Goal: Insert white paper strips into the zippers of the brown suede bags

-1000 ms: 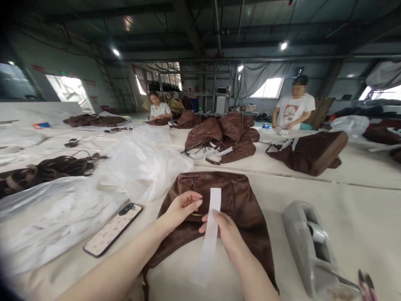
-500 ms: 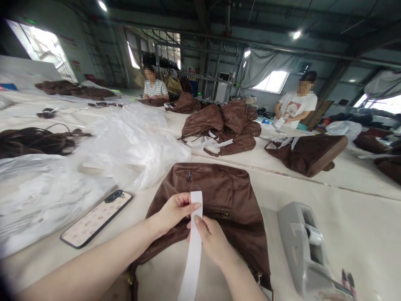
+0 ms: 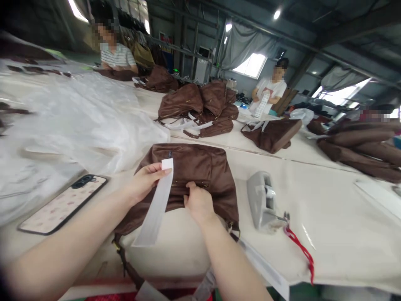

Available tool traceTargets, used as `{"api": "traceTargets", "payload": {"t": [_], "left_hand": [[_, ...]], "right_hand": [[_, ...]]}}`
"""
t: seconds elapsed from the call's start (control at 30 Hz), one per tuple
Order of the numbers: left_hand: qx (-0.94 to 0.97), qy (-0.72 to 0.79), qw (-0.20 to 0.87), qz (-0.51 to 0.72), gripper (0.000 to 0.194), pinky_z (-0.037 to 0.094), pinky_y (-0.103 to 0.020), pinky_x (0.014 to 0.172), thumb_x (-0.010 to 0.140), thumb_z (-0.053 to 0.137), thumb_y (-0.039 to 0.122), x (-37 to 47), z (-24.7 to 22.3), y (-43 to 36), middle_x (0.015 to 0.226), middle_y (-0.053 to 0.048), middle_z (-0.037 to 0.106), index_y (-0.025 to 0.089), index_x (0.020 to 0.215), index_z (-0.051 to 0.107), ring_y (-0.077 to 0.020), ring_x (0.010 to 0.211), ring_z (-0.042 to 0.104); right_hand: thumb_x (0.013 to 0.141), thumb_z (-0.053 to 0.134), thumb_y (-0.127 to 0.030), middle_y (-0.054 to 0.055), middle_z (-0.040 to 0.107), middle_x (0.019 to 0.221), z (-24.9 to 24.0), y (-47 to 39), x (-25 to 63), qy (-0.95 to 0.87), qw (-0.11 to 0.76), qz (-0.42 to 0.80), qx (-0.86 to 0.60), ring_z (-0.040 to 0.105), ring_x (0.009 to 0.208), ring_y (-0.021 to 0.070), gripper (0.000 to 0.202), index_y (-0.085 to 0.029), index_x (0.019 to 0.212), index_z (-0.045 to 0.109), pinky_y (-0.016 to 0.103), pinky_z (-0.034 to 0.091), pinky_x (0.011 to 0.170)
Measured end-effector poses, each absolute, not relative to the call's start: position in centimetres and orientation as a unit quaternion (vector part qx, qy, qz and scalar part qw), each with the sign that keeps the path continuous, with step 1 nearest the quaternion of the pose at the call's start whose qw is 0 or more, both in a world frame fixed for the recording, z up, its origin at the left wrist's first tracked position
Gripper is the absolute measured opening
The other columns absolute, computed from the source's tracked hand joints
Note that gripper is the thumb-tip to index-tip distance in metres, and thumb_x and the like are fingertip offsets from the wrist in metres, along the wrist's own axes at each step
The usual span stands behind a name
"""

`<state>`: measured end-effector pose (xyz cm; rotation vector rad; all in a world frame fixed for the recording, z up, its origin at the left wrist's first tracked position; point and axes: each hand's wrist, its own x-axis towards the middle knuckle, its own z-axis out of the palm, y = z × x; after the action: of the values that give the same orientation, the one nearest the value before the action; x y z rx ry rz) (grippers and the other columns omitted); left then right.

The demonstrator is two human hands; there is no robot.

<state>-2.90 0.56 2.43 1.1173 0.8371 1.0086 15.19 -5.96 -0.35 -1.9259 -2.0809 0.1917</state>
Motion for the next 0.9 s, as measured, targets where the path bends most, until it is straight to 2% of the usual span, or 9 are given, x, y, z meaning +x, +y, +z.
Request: {"api": "traceTargets", "payload": {"t": [0.1, 0.23, 0.3, 0.43, 0.53, 0.63, 0.73, 0.8, 0.9], "left_hand": [[0.490, 0.359, 0.661, 0.440, 0.029, 0.039, -0.019, 0.050, 0.067, 0.074, 0.037, -2.9, 2.3, 0.4, 0.064, 0.001, 0.061, 0.015, 0.083, 0.066, -0.0085, 0.052, 0.051], [0.458, 0.328, 0.684, 0.464, 0.029, 0.044, -0.020, 0.055, 0.065, 0.076, 0.035, -2.9, 2.7, 0.0, 0.069, 0.000, 0.062, 0.013, 0.080, 0.065, -0.0092, 0.058, 0.054], [0.431, 0.325, 0.699, 0.469, 0.031, 0.041, -0.019, 0.052, 0.063, 0.077, 0.035, -2.9, 2.8, -0.1, 0.066, 0.001, 0.061, 0.013, 0.080, 0.065, -0.0076, 0.054, 0.052], [0.404, 0.338, 0.703, 0.477, 0.031, 0.026, -0.017, 0.040, 0.060, 0.079, 0.035, -3.1, 2.5, 0.3, 0.053, 0.004, 0.053, 0.013, 0.072, 0.062, -0.0030, 0.040, 0.039], [0.391, 0.341, 0.703, 0.487, 0.030, 0.031, -0.018, 0.044, 0.057, 0.080, 0.033, -3.5, 2.2, 0.9, 0.052, 0.004, 0.053, 0.013, 0.071, 0.062, -0.0052, 0.043, 0.044], [0.378, 0.352, 0.702, 0.491, 0.032, 0.036, -0.020, 0.050, 0.055, 0.081, 0.033, -3.9, 2.2, 1.3, 0.054, 0.003, 0.056, 0.014, 0.073, 0.062, -0.0075, 0.046, 0.048], [0.377, 0.359, 0.705, 0.483, 0.036, 0.035, -0.020, 0.049, 0.053, 0.082, 0.036, -4.1, 2.3, 1.2, 0.055, 0.003, 0.056, 0.014, 0.074, 0.062, -0.0067, 0.045, 0.046], [0.392, 0.365, 0.708, 0.460, 0.037, 0.031, -0.019, 0.047, 0.054, 0.081, 0.038, -4.0, 2.6, 0.8, 0.056, 0.004, 0.055, 0.013, 0.074, 0.062, -0.0056, 0.044, 0.044], [0.440, 0.363, 0.720, 0.395, 0.036, 0.031, -0.019, 0.047, 0.055, 0.082, 0.036, -3.8, 3.2, -0.2, 0.059, 0.003, 0.056, 0.013, 0.076, 0.063, -0.0054, 0.047, 0.045]], "right_hand": [[0.084, 0.051, -0.025, 0.006, 0.068, 0.083, 0.0, -6.7, 14.4, -0.735, 0.112, 0.020, -0.668, 0.063, 0.072, 0.0218, 0.031, -0.021, 0.115, 0.052, 0.029, 0.041, 0.063], [0.090, 0.043, -0.024, 0.004, 0.069, 0.089, 0.0, -6.7, 14.1, -0.757, 0.106, 0.002, -0.644, 0.064, 0.075, 0.0203, 0.026, -0.026, 0.114, 0.053, 0.028, 0.040, 0.063], [0.092, 0.041, -0.025, 0.003, 0.070, 0.088, -0.4, -6.2, 14.0, -0.754, 0.105, -0.001, -0.648, 0.065, 0.073, 0.0193, 0.023, -0.027, 0.110, 0.055, 0.027, 0.039, 0.062], [0.090, 0.043, -0.026, 0.003, 0.070, 0.081, -1.4, -5.3, 13.9, -0.737, 0.119, -0.009, -0.665, 0.064, 0.067, 0.0190, 0.020, -0.026, 0.104, 0.057, 0.027, 0.038, 0.058], [0.087, 0.043, -0.023, 0.004, 0.068, 0.073, -1.8, -5.2, 14.5, -0.721, 0.177, 0.014, -0.669, 0.063, 0.064, 0.0193, 0.018, -0.022, 0.099, 0.057, 0.027, 0.039, 0.059], [0.083, 0.042, -0.021, 0.002, 0.067, 0.070, -1.5, -5.3, 15.5, -0.682, 0.309, 0.159, -0.643, 0.062, 0.061, 0.0176, 0.017, -0.021, 0.095, 0.053, 0.026, 0.043, 0.058], [0.079, 0.045, -0.027, 0.005, 0.069, 0.084, -0.6, -5.6, 16.3, -0.596, 0.434, 0.368, -0.567, 0.062, 0.061, 0.0164, 0.017, -0.020, 0.093, 0.052, 0.024, 0.042, 0.050], [0.077, 0.049, -0.033, 0.009, 0.068, 0.093, 0.1, -5.8, 16.7, -0.522, 0.481, 0.474, -0.521, 0.061, 0.060, 0.0155, 0.022, -0.018, 0.091, 0.055, 0.022, 0.038, 0.043], [0.075, 0.059, -0.039, 0.010, 0.069, 0.088, 0.9, -6.1, 17.1, -0.436, 0.522, 0.549, -0.486, 0.047, 0.044, 0.0072, 0.026, -0.016, 0.088, 0.060, 0.017, 0.026, 0.035]]}}
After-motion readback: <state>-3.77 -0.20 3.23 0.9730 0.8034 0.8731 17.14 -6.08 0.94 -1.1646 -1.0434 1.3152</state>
